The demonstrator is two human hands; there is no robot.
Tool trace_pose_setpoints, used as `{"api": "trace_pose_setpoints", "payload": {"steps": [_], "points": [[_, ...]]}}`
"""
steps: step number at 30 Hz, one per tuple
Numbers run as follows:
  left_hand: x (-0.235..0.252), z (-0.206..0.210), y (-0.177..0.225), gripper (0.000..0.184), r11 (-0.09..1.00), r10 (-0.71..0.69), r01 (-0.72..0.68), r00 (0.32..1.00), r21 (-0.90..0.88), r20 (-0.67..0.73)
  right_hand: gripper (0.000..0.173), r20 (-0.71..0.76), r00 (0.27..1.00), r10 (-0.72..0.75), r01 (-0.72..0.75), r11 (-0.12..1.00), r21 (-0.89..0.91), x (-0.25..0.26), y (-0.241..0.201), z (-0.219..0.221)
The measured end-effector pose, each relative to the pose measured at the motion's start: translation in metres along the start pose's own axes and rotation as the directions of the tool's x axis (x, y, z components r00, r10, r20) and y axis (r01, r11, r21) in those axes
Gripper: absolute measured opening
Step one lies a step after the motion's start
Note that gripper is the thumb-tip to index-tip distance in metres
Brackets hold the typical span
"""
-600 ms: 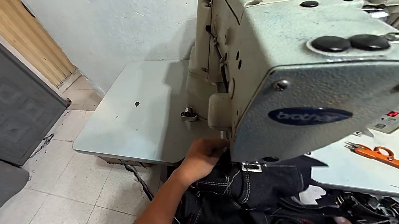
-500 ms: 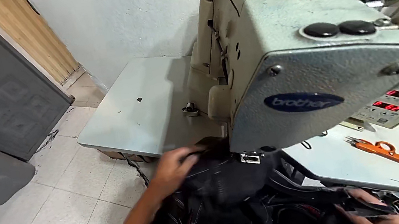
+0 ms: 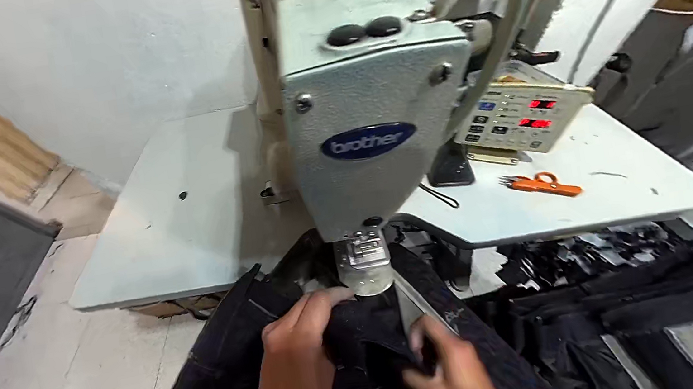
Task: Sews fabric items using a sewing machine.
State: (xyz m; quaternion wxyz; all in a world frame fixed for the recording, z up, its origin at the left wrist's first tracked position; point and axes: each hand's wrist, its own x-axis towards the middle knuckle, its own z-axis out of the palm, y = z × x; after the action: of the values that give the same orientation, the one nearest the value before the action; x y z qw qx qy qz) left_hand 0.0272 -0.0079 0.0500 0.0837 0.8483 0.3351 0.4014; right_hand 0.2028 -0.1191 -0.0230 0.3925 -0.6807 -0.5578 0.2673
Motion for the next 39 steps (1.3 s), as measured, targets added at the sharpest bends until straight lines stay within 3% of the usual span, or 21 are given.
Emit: {"api": "trace_pose_setpoints", "payload": {"steps": [1,2,4,6,9,10,12,14,15,16,18,20,21,23,25,27,30,32,34,36,39], "points": [[0.008,-0.002,0.009,0.022,1.0,0.006,-0.007,0.999,-0.006,-0.045,0.038,0.17,0.972,0.16,-0.169,0.985,0.041,-0.008,-0.003,0.006],[0.015,-0.003,0.017,0.02,0.999,0.012,-0.015,0.996,-0.03,-0.091,0.043,0.383,0.883,0.27,-0.304,0.952,0.031,-0.01,-0.003,0.012],[0.03,-0.007,0.027,0.021,0.99,0.057,-0.078,0.984,-0.121,-0.167,0.047,0.648,0.716,0.261,-0.33,0.944,-0.016,-0.005,0.005,0.027],[0.044,-0.007,0.031,0.026,0.973,0.151,-0.183,0.966,-0.143,-0.209,0.045,0.667,0.729,0.153,-0.251,0.966,0.053,0.0,0.006,0.04],[0.054,-0.005,0.026,0.028,0.963,0.213,-0.246,0.946,-0.111,-0.245,0.048,0.712,0.663,0.233,-0.261,0.963,-0.072,-0.001,-0.019,0.035],[0.056,-0.011,0.019,0.029,0.964,0.207,-0.238,0.95,-0.114,-0.233,0.043,0.683,0.693,0.232,-0.192,0.972,-0.135,-0.003,-0.017,0.019],[0.051,-0.032,-0.003,0.024,0.976,0.168,-0.189,0.969,-0.109,-0.183,0.029,0.465,0.859,0.212,-0.059,0.945,-0.322,0.002,0.008,-0.049],[0.026,-0.048,-0.012,0.023,0.991,0.109,-0.101,0.989,-0.085,0.098,0.015,0.088,0.993,0.074,-0.014,0.841,-0.542,0.022,0.044,-0.161],[0.009,-0.045,-0.001,0.029,0.986,0.044,-0.002,0.968,-0.165,0.249,0.015,-0.064,0.989,-0.13,0.062,0.779,-0.624,0.032,0.054,-0.213],[-0.01,-0.03,0.014,0.033,0.957,-0.024,0.117,0.943,-0.264,0.331,0.019,-0.144,0.931,-0.335,0.152,0.714,-0.683,0.043,0.056,-0.255],[-0.044,-0.002,0.034,0.03,0.759,-0.205,0.381,0.909,-0.527,0.363,0.026,-0.129,0.877,-0.463,0.288,0.721,-0.631,0.061,0.042,-0.3],[-0.046,-0.001,0.047,0.015,0.412,-0.436,0.501,0.842,-0.761,0.318,0.035,-0.006,0.906,-0.424,0.395,0.848,-0.354,0.069,0.046,-0.291],[-0.04,-0.006,0.046,0.017,0.283,-0.53,0.48,0.8,-0.83,0.282,0.026,0.057,0.918,-0.393,0.397,0.904,-0.156,0.07,0.055,-0.273],[-0.028,-0.013,0.028,0.019,0.15,-0.723,0.473,0.651,-0.868,0.23,0.021,0.207,0.943,-0.261,0.241,0.963,0.119,0.065,0.081,-0.243],[-0.016,-0.002,0.003,0.019,0.112,-0.826,0.622,0.492,-0.775,0.276,0.031,0.382,0.921,-0.08,0.027,0.99,0.141,0.068,0.109,-0.232],[-0.005,0.032,-0.02,0.025,0.082,-0.849,0.674,0.433,-0.734,0.302,0.031,0.449,0.89,0.08,-0.103,0.994,0.026,0.088,0.13,-0.223],[0.031,0.067,-0.037,0.017,0.217,-0.803,0.584,0.562,-0.782,0.197,0.028,0.361,0.932,0.019,-0.036,0.999,0.041,0.136,0.139,-0.207],[0.03,0.063,-0.042,0.02,0.278,-0.752,0.509,0.643,-0.814,0.145,0.028,0.305,0.952,0.014,-0.013,1.0,-0.005,0.149,0.129,-0.204],[0.01,0.038,-0.035,0.03,0.238,-0.802,0.581,0.569,-0.778,0.18,0.029,0.332,0.938,0.098,-0.071,0.993,-0.092,0.133,0.122,-0.213],[-0.004,0.019,-0.019,0.031,0.127,-0.828,0.663,0.48,-0.738,0.288,0.033,0.398,0.902,0.166,-0.14,0.986,-0.092,0.11,0.131,-0.224],[0.022,0.035,-0.019,0.028,-0.047,-0.859,0.659,0.357,-0.751,0.367,0.026,0.248,0.947,0.207,-0.208,0.978,-0.021,0.109,0.142,-0.221]]}}
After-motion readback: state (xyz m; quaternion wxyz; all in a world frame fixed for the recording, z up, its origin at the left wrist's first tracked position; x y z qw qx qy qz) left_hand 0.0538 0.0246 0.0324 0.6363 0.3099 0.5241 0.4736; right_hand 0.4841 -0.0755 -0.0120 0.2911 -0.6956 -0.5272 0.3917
